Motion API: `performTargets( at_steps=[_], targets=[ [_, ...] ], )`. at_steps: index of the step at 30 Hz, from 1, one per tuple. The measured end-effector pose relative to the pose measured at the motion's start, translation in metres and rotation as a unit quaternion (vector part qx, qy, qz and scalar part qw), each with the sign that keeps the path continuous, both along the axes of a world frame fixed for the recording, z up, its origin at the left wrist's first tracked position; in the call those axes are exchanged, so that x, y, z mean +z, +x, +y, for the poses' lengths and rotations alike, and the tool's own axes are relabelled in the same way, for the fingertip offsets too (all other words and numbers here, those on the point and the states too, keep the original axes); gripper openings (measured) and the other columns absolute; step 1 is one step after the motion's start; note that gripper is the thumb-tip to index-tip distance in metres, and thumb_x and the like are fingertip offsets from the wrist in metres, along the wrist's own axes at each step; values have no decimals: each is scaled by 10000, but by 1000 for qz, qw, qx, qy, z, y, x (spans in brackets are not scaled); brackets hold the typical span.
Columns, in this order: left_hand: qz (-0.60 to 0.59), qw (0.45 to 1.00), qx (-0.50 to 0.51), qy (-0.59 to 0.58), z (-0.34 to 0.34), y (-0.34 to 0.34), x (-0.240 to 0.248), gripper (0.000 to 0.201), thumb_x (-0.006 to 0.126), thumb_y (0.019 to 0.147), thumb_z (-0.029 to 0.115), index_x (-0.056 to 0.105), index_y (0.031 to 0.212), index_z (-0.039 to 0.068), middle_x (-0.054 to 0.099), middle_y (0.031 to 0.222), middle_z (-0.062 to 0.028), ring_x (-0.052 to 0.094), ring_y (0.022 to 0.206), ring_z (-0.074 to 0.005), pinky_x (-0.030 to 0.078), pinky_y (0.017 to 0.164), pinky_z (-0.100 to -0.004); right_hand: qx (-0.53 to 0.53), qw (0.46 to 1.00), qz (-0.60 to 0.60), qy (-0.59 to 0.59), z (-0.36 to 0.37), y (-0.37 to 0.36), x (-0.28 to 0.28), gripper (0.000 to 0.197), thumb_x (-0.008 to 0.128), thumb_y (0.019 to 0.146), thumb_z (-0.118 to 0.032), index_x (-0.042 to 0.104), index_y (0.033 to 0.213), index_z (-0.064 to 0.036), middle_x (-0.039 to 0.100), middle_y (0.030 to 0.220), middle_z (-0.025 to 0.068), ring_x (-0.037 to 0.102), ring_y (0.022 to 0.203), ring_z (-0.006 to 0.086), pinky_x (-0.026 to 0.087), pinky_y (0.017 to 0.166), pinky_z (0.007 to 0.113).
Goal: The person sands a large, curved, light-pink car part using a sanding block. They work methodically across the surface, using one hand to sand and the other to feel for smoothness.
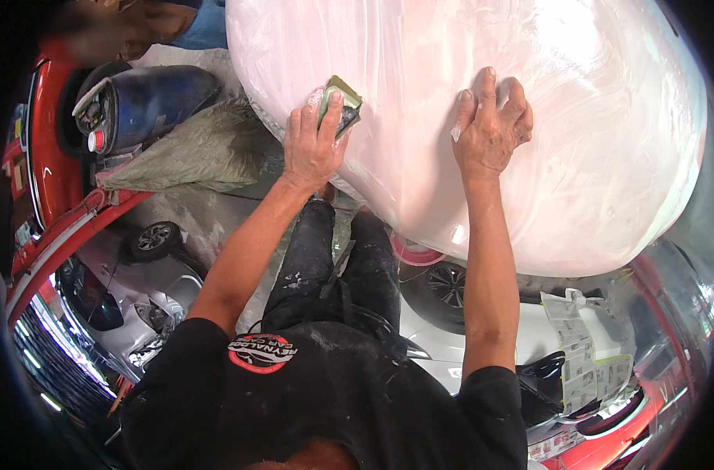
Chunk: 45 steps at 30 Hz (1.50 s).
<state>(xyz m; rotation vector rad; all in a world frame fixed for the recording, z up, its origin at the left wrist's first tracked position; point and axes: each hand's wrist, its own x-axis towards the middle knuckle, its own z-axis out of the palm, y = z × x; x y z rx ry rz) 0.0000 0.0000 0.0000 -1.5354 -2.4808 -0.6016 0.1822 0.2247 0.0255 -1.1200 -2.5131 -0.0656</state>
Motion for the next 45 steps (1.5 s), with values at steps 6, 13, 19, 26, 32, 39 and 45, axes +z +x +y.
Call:
performTargets(
  at_steps=[6, 13, 19, 26, 32, 39, 45],
  targets=[
    [105, 994, 20, 22, 115, -131, 47, 649, 730, 888, 185, 508, 1479, 35, 620, 1201, -222, 582, 1125, -394, 498, 971, -505, 24, 1000, -3, 11, 3, 1, 0, 430, 682, 959, -353, 698, 1351, -176, 443, 1435, 102, 336, 1287, 354, 338, 1052, 519],
    [-18, 999, -6, 37, -7, 35, -4, 648, 736, 828, 154, 581, 1456, 152, 598, 1300, -273, 622, 1095, -429, 542, 930, -520, 16, 999, -21, 22, 7, 3, -1, 425, 670, 973, -361, 693, 1359, -186, 445, 1427, 115, 340, 1281, 350, 347, 1036, 521],
    [35, 998, -42, 17, 85, -116, 26, 595, 758, 860, 221, 592, 1430, 179, 668, 1131, -230, 653, 1052, -399, 557, 853, -543, 25, 999, -14, 23, 4, 0, -5, 435, 677, 968, -368, 687, 1368, -199, 443, 1434, 114, 339, 1280, 345, 363, 1027, 526],
    [67, 995, 71, 23, 53, -21, 7, 642, 760, 859, 268, 584, 1456, 109, 608, 1227, -281, 613, 1058, -428, 537, 887, -531, 11, 999, -39, 24, 8, 4, -1, 443, 691, 956, -356, 687, 1371, -201, 438, 1445, 99, 340, 1283, 334, 361, 1037, 519],
    [32, 999, 16, 10, 79, -80, 24, 645, 750, 841, 196, 575, 1460, 144, 659, 1156, -236, 630, 1060, -408, 550, 892, -524, 10, 1000, -5, 11, 4, -1, -1, 449, 692, 952, -342, 685, 1376, -197, 441, 1450, 87, 340, 1295, 332, 347, 1039, 512],
    [58, 995, 73, 41, 88, -70, 24, 656, 752, 841, 216, 569, 1464, 127, 632, 1157, -242, 618, 990, -416, 550, 854, -522, 7, 1000, -18, -5, 3, -4, 5, 449, 688, 953, -341, 685, 1376, -191, 440, 1461, 90, 334, 1304, 326, 337, 1059, 509],
    [18, 998, -52, 10, 43, -55, 18, 636, 785, 842, 228, 604, 1440, 108, 661, 1153, -240, 624, 1027, -407, 531, 898, -513, -1, 1000, -7, 1, 2, 0, 7, 448, 688, 953, -333, 686, 1376, -183, 441, 1459, 102, 340, 1300, 322, 331, 1059, 507]
  ],
)
